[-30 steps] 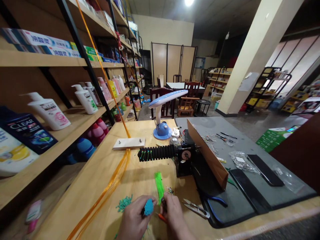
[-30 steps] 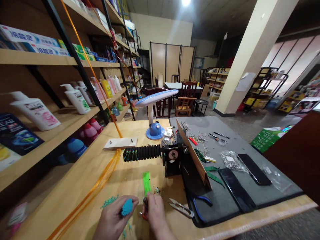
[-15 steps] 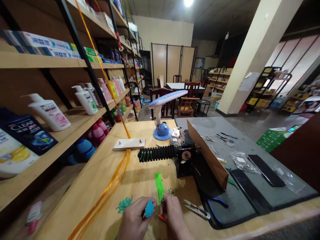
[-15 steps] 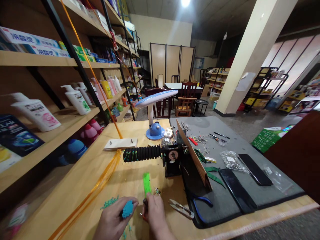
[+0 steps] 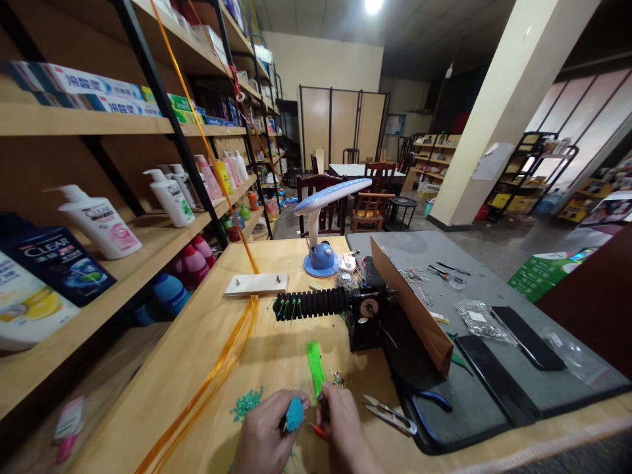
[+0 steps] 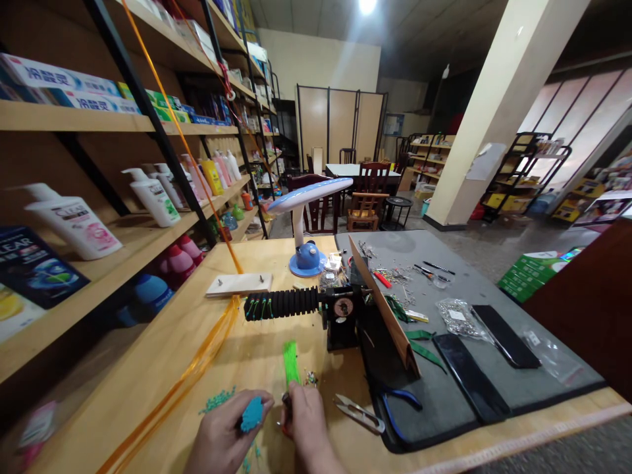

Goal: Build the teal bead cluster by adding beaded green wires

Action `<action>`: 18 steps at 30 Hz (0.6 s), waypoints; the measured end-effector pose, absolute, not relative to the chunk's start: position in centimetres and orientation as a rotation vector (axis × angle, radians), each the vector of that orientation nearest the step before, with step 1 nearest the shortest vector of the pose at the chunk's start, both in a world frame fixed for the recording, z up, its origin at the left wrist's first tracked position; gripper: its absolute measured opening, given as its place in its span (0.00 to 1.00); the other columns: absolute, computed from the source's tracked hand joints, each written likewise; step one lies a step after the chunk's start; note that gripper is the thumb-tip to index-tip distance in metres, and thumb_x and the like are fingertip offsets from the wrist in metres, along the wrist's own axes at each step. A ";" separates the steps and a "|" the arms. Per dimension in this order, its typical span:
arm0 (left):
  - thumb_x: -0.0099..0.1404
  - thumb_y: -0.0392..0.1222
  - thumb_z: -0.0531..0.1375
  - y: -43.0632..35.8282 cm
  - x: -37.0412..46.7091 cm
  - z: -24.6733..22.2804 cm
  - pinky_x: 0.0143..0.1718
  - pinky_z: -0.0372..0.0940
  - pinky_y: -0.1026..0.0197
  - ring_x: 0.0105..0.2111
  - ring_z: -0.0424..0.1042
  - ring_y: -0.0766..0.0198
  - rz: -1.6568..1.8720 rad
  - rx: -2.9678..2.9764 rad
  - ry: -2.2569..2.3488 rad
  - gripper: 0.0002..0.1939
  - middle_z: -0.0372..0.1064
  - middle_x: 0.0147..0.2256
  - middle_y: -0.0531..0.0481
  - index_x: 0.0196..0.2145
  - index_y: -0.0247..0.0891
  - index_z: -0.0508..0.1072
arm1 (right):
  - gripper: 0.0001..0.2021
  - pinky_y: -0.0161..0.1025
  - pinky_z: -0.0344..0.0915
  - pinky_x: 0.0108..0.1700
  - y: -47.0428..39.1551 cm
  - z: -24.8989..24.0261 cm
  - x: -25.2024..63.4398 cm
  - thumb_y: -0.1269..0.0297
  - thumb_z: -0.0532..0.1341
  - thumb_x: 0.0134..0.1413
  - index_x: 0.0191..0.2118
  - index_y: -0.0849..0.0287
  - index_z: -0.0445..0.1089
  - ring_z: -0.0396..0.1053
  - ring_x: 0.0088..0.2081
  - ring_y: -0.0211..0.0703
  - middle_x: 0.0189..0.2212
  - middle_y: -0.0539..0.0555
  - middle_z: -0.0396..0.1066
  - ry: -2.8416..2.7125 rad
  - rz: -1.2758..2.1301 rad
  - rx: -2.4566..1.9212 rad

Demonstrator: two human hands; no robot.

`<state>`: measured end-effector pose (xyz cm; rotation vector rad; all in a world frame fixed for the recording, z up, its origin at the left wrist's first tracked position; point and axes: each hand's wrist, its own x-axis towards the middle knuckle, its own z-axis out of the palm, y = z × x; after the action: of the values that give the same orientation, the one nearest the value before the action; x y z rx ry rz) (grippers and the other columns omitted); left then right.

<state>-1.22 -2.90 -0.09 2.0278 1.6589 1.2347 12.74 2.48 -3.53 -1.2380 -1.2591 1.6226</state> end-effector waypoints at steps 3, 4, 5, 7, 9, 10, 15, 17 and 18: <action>0.65 0.37 0.60 -2.8 -1.2 -0.1 0.31 0.71 0.63 0.28 0.79 0.58 1.255 2.015 1.647 0.07 0.80 0.28 0.46 0.33 0.40 0.78 | 0.31 0.35 0.49 0.21 2.5 -3.5 12.6 0.33 0.49 0.53 0.12 0.52 0.56 0.54 0.15 0.37 0.09 0.46 0.53 -1.243 1.635 -1.267; 0.65 0.37 0.60 -2.8 -1.2 -0.1 0.31 0.71 0.63 0.28 0.79 0.58 1.267 2.008 1.638 0.06 0.80 0.28 0.46 0.34 0.40 0.79 | 0.32 0.35 0.49 0.21 2.5 -3.6 12.5 0.32 0.49 0.52 0.12 0.52 0.56 0.53 0.15 0.37 0.09 0.46 0.52 -1.240 1.640 -1.268; 0.65 0.37 0.61 -2.8 -1.2 -0.1 0.31 0.71 0.64 0.28 0.79 0.58 1.279 2.000 1.628 0.06 0.80 0.28 0.47 0.34 0.40 0.79 | 0.32 0.36 0.48 0.21 2.5 -3.7 12.5 0.32 0.49 0.52 0.11 0.52 0.56 0.53 0.15 0.37 0.10 0.46 0.52 -1.242 1.644 -1.268; 0.64 0.36 0.61 -2.8 -1.2 -0.1 0.31 0.71 0.64 0.28 0.79 0.59 1.296 1.987 1.619 0.06 0.80 0.28 0.47 0.35 0.40 0.80 | 0.33 0.36 0.48 0.21 2.6 -4.0 12.5 0.30 0.47 0.52 0.11 0.52 0.55 0.52 0.15 0.37 0.09 0.47 0.52 -1.257 1.646 -1.264; 0.64 0.36 0.61 -2.8 -1.2 0.0 0.30 0.71 0.65 0.28 0.79 0.59 1.301 1.983 1.618 0.06 0.81 0.29 0.48 0.35 0.40 0.80 | 0.33 0.37 0.49 0.22 2.7 -4.2 12.6 0.30 0.47 0.52 0.11 0.52 0.55 0.52 0.15 0.37 0.09 0.47 0.52 -1.291 1.624 -1.257; 0.64 0.36 0.61 -2.9 -1.2 0.0 0.31 0.71 0.65 0.28 0.79 0.59 1.296 1.983 1.618 0.06 0.81 0.29 0.48 0.35 0.40 0.80 | 0.33 0.37 0.50 0.22 2.8 -4.4 12.7 0.30 0.47 0.53 0.11 0.52 0.55 0.53 0.15 0.38 0.10 0.47 0.53 -1.314 1.603 -1.252; 0.65 0.38 0.61 -2.8 -1.1 -0.1 0.31 0.72 0.63 0.29 0.80 0.57 1.309 1.961 1.625 0.06 0.81 0.29 0.47 0.34 0.41 0.80 | 0.33 0.36 0.51 0.23 2.8 -4.8 13.0 0.32 0.47 0.57 0.15 0.54 0.60 0.57 0.19 0.40 0.12 0.48 0.57 -1.398 1.473 -1.256; 0.65 0.39 0.61 -2.8 -1.1 0.0 0.31 0.73 0.62 0.28 0.80 0.57 1.319 1.942 1.624 0.06 0.81 0.29 0.47 0.34 0.41 0.79 | 0.33 0.36 0.51 0.24 2.9 -4.7 13.5 0.34 0.46 0.60 0.16 0.56 0.61 0.57 0.20 0.40 0.13 0.49 0.59 -1.448 1.406 -1.261; 0.65 0.40 0.61 -2.7 -1.2 0.0 0.31 0.73 0.63 0.28 0.80 0.57 1.318 1.930 1.624 0.06 0.81 0.29 0.47 0.33 0.41 0.79 | 0.33 0.36 0.51 0.24 3.0 -4.5 14.0 0.36 0.46 0.61 0.17 0.56 0.62 0.58 0.21 0.40 0.14 0.49 0.60 -1.494 1.348 -1.265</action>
<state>-1.19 -2.74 0.05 1.9295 1.6241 1.3180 14.01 3.05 -4.52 -1.2651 -1.4936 1.3484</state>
